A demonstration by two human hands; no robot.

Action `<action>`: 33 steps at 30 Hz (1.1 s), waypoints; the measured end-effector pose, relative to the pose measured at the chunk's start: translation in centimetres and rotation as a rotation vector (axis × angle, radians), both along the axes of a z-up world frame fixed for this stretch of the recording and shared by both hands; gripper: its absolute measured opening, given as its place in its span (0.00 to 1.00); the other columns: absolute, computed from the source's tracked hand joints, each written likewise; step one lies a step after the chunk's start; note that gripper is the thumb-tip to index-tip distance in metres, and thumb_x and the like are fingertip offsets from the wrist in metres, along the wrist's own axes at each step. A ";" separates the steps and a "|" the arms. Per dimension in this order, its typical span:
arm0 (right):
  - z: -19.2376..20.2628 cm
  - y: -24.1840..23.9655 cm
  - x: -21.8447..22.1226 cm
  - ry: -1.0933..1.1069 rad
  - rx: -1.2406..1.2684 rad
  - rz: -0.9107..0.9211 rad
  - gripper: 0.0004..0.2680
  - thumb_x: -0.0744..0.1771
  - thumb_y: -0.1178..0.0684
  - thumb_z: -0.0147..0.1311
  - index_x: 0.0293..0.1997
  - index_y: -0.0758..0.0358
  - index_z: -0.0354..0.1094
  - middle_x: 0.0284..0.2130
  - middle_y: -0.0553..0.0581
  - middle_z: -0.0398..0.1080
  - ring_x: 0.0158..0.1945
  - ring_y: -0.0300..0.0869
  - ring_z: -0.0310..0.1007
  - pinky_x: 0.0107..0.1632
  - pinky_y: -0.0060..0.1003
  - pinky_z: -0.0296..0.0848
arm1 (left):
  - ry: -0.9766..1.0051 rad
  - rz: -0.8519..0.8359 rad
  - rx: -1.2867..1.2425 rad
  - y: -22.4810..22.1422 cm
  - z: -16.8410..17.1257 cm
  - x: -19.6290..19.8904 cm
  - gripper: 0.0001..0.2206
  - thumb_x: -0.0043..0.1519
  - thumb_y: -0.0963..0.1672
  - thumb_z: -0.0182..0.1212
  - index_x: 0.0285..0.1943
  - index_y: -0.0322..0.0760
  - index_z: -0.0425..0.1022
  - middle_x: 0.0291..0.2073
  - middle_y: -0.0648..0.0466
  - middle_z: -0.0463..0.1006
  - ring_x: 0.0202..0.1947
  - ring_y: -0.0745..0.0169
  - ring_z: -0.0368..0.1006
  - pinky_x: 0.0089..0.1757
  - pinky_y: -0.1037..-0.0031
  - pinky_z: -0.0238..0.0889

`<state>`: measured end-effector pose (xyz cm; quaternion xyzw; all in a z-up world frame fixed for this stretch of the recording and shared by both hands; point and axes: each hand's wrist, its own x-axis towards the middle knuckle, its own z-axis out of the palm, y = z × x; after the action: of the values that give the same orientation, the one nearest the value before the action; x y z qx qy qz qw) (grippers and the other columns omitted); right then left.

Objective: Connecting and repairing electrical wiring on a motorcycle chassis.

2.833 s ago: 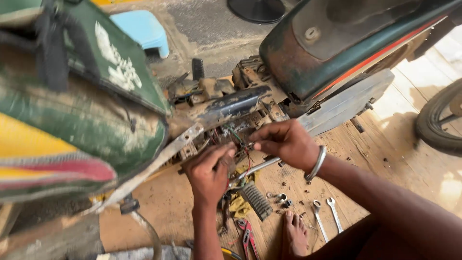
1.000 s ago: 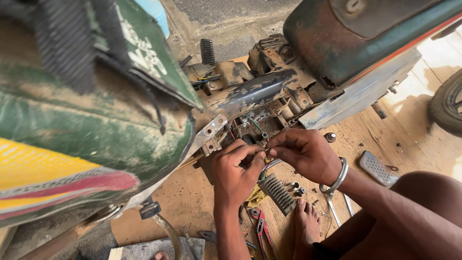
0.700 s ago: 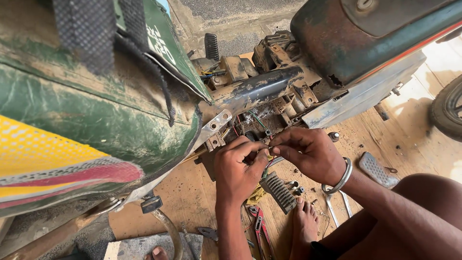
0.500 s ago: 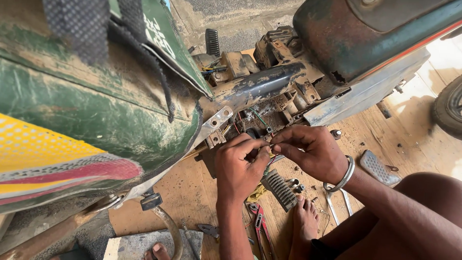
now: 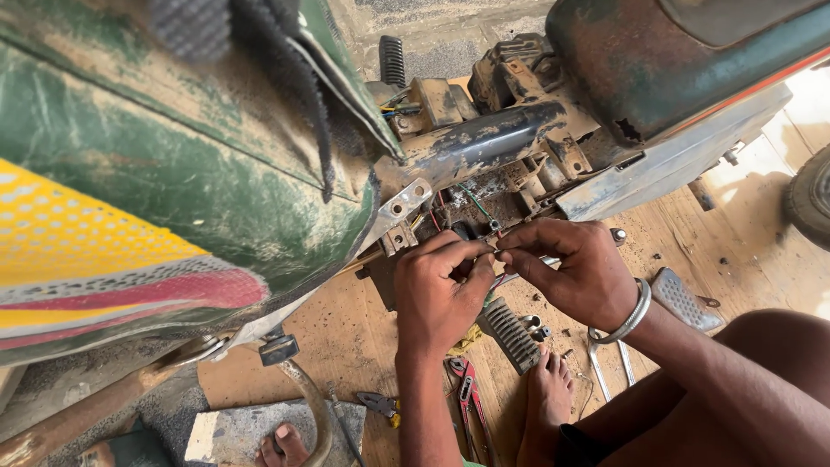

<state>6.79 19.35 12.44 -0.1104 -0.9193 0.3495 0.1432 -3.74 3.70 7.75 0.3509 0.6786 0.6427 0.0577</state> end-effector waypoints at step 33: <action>2.2 -1.4 -0.3 0.150 0.633 0.329 0.13 0.61 0.68 0.58 0.48 0.70 0.71 0.41 0.66 0.74 0.47 0.60 0.76 0.51 0.50 0.75 | 0.005 -0.067 0.037 -0.7 -1.1 -0.4 0.03 0.59 0.39 0.65 0.39 0.33 0.80 0.33 0.50 0.79 0.35 0.50 0.79 0.39 0.64 0.69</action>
<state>6.48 17.96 14.64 0.1145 -0.9744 0.0731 0.1794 -4.14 2.97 6.68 0.3761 0.6547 0.6518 0.0710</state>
